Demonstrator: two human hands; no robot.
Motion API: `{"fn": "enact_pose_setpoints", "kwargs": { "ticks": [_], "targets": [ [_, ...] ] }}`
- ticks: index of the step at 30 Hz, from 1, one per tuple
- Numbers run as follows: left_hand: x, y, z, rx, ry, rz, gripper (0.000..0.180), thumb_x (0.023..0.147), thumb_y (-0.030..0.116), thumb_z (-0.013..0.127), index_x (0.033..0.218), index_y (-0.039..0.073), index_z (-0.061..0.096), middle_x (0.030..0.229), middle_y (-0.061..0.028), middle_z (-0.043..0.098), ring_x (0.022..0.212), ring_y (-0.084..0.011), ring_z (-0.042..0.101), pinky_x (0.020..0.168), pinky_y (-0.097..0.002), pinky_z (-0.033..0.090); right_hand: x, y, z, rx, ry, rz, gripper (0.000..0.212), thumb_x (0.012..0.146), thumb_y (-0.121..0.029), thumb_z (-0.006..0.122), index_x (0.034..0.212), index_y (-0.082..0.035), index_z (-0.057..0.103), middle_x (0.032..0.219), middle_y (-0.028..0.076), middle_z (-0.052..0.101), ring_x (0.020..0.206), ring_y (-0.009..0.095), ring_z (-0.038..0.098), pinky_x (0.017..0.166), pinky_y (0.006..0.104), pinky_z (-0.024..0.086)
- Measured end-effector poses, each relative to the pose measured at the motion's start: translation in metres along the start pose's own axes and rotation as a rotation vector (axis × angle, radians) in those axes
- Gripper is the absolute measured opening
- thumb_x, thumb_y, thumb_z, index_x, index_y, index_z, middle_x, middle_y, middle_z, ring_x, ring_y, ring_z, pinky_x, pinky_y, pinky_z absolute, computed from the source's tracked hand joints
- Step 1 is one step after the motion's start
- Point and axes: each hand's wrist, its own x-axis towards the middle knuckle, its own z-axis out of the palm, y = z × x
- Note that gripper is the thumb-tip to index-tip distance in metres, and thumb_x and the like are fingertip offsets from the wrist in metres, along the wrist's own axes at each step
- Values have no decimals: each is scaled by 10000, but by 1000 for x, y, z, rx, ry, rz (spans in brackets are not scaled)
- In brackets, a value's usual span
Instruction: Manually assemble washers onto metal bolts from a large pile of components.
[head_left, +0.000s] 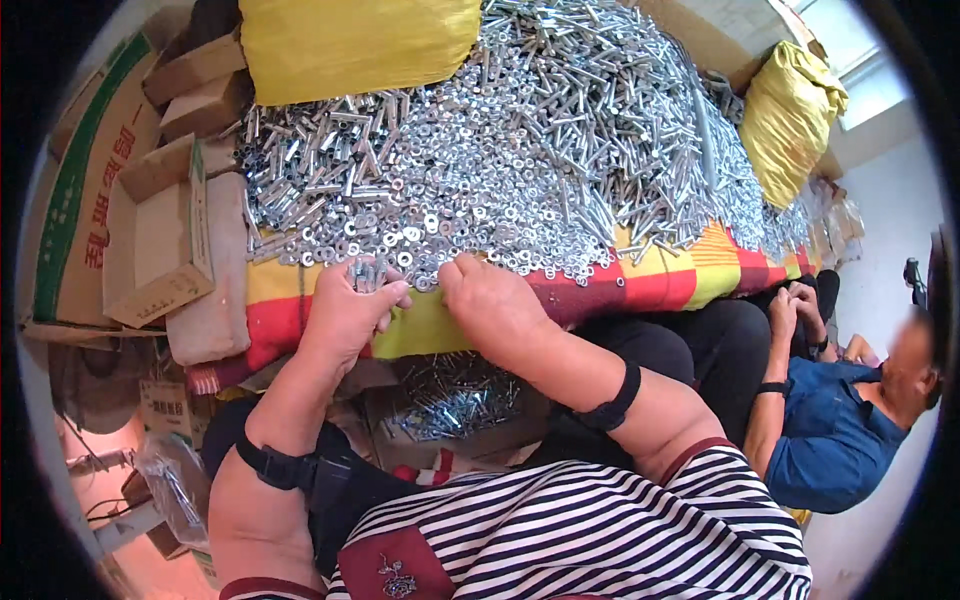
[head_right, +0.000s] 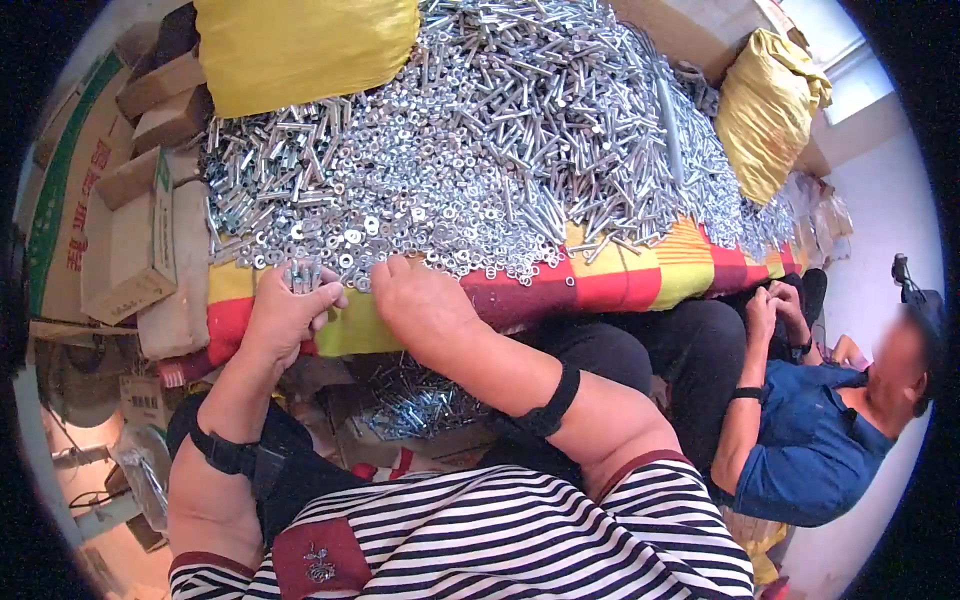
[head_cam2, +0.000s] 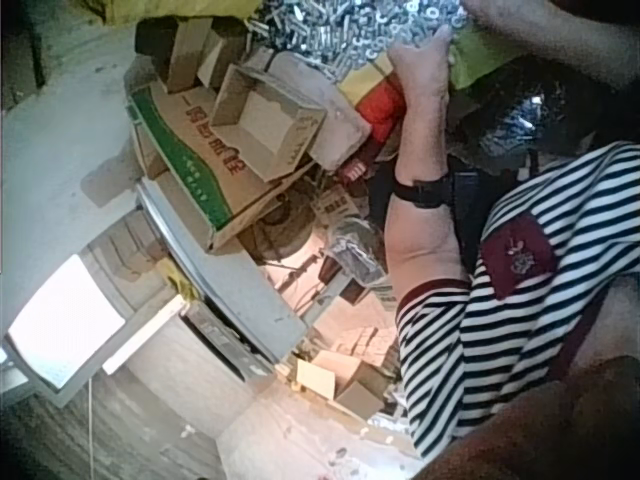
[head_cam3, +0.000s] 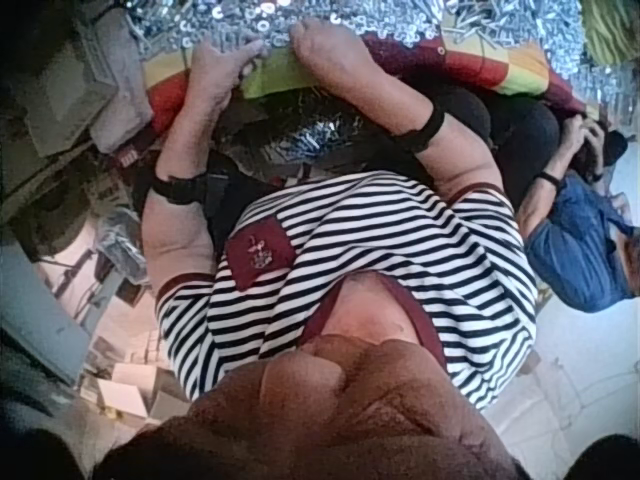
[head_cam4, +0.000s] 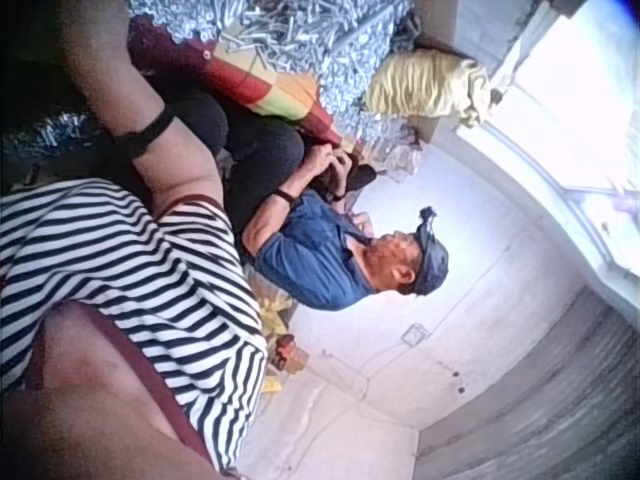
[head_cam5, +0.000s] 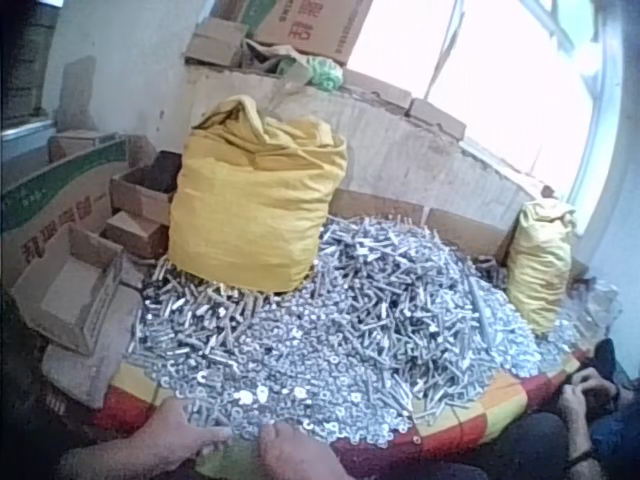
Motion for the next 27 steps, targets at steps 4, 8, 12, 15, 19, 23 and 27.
{"fn": "enact_pose_setpoints", "kwargs": {
  "ticks": [4,8,12,15,19,23,27],
  "targets": [
    [2,-1,5,71,-38,-9,106,812,33,658,898,-2,607,697,-61,645,487,-65,511,439,-205,394,1,14,5,287,171,-3,132,775,-39,643,868,-21,549,801,108,604,733,221,641,626,324,521],
    [4,-9,10,130,-66,52,132,813,47,670,924,12,608,710,-61,650,464,-54,496,408,-194,367,6,20,-8,1032,206,234,98,812,-37,664,873,-22,590,762,54,621,655,118,614,556,260,501],
    [6,-7,15,107,-146,124,109,804,27,657,903,10,616,699,-59,648,470,-61,503,414,-199,373,5,24,-11,1433,12,404,70,862,-69,654,848,-23,603,681,7,606,538,59,559,456,198,443],
    [5,-3,17,107,-163,152,102,794,12,646,893,7,619,690,-53,639,472,-63,502,415,-201,374,6,24,-12,1500,-28,404,77,861,-65,655,847,-13,599,674,18,606,532,70,562,470,205,454],
    [5,-3,12,-38,-182,151,103,785,-8,631,887,1,621,700,-65,638,473,-64,494,423,-200,375,14,24,-21,1664,-112,391,81,866,-64,647,841,-6,596,645,26,601,517,85,566,482,221,467],
    [3,3,9,-12,-241,181,88,786,-4,651,871,16,644,721,-65,666,496,-47,509,429,-191,370,33,34,-10,1551,-129,352,114,855,-81,660,862,23,614,677,81,642,526,116,598,498,256,498],
    [1,3,11,-137,-215,116,101,797,-1,647,896,7,628,779,-89,677,497,-51,501,418,-187,351,52,33,-4,473,431,146,147,783,-95,690,856,-6,599,722,124,620,631,229,625,586,330,507]
  ]
}}
